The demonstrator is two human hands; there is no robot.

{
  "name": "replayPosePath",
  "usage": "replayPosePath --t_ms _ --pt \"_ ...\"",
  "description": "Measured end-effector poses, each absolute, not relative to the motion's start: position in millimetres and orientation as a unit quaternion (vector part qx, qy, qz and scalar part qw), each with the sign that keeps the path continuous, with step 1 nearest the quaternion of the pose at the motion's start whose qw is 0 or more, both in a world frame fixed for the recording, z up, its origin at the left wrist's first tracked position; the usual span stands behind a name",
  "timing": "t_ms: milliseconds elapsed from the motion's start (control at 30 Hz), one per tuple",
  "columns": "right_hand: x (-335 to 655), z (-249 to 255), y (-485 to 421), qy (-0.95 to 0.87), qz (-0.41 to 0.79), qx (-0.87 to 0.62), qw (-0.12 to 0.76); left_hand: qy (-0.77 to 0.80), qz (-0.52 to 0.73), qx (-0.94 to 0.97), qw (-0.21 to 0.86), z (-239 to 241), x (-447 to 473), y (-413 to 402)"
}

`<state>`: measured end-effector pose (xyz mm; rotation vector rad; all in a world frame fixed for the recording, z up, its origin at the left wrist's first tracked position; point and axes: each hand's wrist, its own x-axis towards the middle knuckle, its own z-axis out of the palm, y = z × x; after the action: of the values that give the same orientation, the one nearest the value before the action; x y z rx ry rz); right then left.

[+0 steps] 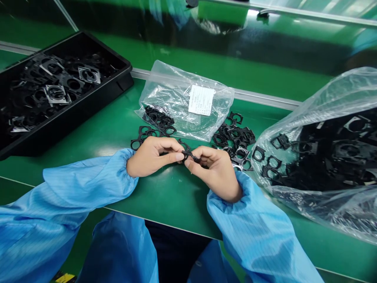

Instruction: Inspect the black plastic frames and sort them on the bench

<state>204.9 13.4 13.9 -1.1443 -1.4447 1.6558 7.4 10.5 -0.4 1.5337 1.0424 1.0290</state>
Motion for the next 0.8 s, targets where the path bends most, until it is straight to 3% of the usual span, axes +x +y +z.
replayPosePath --t_ms 800 --pt "207.0 13.4 14.7 -0.582 0.625 -0.421 0.305 0.415 0.423 0.621 0.513 1.8 7.0 9.6"
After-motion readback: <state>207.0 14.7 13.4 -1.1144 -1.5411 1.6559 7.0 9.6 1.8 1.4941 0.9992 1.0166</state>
